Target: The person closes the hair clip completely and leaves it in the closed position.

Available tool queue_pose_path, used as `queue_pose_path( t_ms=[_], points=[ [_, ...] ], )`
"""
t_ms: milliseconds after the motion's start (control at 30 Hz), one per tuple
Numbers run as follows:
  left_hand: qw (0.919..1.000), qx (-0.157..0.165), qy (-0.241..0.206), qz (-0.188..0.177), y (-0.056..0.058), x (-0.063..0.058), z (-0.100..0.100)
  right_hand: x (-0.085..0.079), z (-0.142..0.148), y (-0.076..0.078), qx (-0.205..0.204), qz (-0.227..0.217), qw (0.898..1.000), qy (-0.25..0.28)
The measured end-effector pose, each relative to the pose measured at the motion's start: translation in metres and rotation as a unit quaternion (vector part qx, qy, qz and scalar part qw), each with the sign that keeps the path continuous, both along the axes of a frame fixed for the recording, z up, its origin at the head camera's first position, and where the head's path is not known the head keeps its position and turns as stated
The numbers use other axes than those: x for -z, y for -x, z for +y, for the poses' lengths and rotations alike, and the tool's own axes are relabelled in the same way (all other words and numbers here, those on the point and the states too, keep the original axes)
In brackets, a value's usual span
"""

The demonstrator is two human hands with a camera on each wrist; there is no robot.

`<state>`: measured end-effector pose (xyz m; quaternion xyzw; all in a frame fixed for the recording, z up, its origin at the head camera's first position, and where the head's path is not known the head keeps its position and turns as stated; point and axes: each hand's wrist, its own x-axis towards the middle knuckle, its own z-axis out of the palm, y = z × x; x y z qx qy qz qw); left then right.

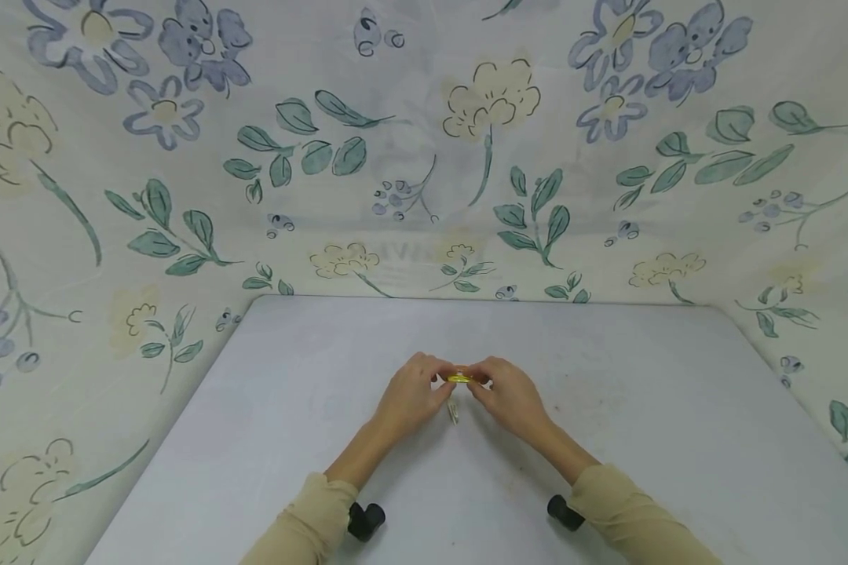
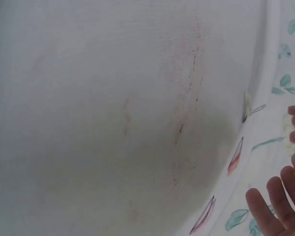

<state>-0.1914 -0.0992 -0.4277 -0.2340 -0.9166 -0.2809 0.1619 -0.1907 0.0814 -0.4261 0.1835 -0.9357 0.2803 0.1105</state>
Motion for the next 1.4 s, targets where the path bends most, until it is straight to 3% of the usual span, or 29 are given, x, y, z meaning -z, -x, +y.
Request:
queue_pose_path(
  t_ms=[167, 567, 1000, 1400],
  points=[
    [0.9999, -0.001, 0.012, -0.003, 0.005, 0.001, 0.0, 0.001, -0.003, 0.005, 0.01, -0.009, 1.0, -0.024],
    [0.9971, -0.021, 0.052, -0.052, 0.014, 0.012, 0.0, 0.014, -0.01, 0.019, 0.007, -0.009, 0.997, -0.076],
    [0.9875, -0.017, 0.081, -0.134, 0.021, 0.015, 0.003, 0.019, -0.015, 0.025, -0.021, -0.03, 0.989, -0.145],
    [0.9888, -0.008, 0.083, -0.124, 0.025, 0.016, 0.003, 0.022, -0.016, 0.029, -0.031, -0.017, 0.987, -0.158]
  ],
)
